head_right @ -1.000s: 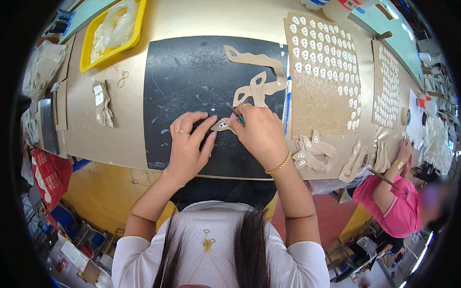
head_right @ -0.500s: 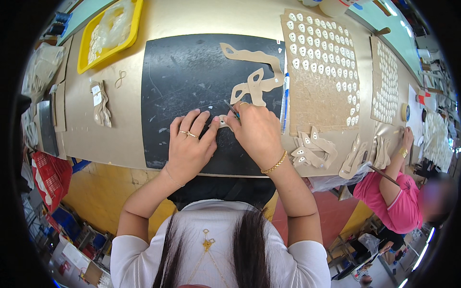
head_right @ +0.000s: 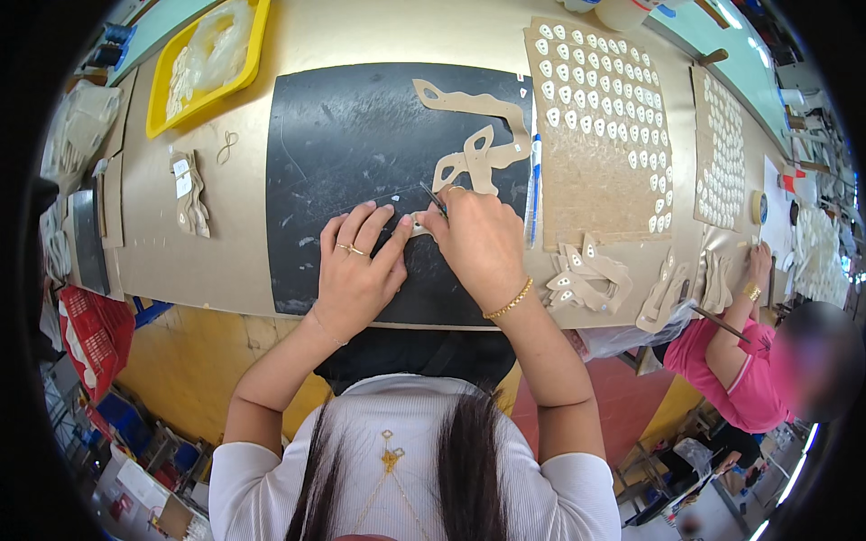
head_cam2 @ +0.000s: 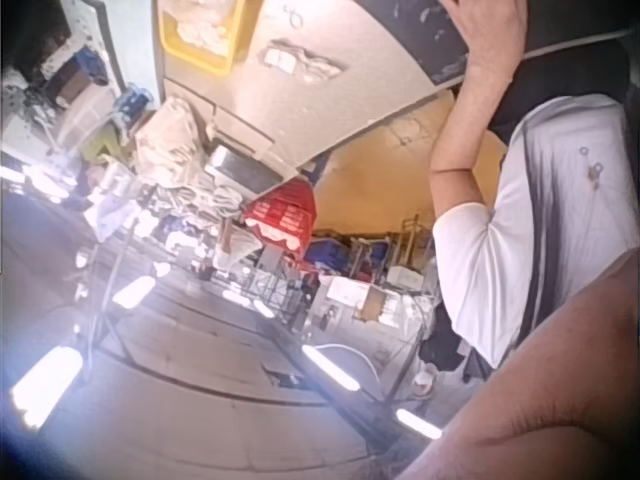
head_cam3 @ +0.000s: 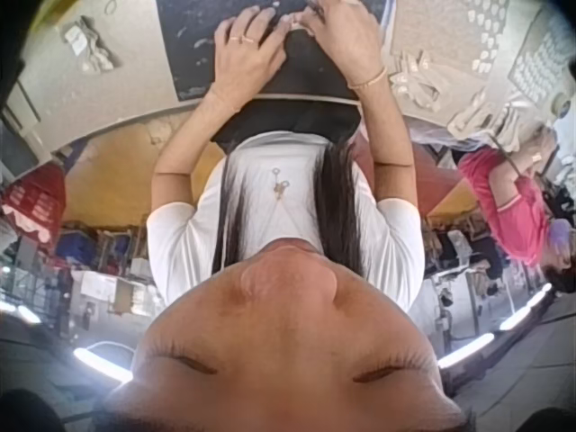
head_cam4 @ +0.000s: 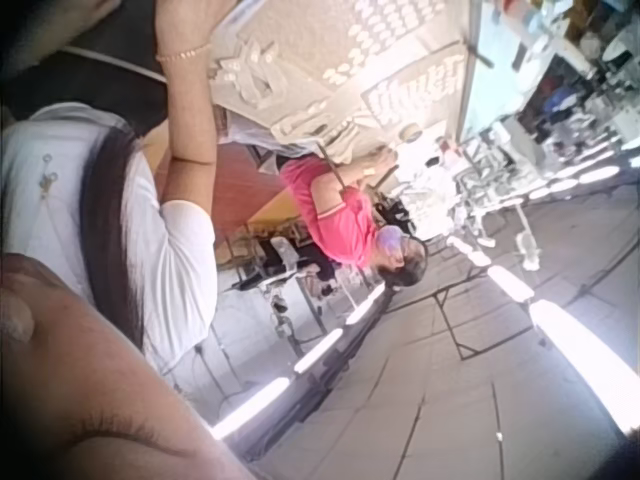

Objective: The person uses a rotary cutter to cut small circular pieces from beige fabric pieces on a black cutting mat. They repeatedly pick up fabric, cut out circles, and place the cut pieces onto a nearby cardboard sheet.

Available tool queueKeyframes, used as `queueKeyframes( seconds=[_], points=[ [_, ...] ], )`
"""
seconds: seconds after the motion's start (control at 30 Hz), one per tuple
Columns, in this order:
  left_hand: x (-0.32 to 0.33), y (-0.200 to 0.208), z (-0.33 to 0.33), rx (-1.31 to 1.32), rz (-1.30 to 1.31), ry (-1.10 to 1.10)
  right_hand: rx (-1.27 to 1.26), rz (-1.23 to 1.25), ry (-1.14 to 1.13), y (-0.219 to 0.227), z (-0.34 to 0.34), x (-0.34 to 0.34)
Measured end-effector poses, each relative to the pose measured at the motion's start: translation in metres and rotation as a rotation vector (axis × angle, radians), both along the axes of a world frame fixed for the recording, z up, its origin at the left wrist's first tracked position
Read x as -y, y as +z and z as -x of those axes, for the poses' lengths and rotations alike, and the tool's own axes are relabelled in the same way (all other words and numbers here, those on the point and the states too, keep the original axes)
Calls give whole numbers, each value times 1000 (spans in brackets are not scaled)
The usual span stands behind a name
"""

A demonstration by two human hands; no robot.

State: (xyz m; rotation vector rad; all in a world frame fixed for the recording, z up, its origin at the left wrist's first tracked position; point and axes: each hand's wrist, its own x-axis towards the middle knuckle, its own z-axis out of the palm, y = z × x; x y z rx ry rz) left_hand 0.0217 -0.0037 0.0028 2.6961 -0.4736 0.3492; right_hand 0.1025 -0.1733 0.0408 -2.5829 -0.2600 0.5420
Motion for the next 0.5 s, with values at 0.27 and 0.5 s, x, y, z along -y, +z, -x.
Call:
queueKeyframes(
  seconds=[0.27,0.5],
  points=[
    [-11,-6,1,-14,137,-36,46,21,45,4,-3,0],
    [-3,7,8,-5,-22,-15,75,68,59,1,0,-4]
  ],
)
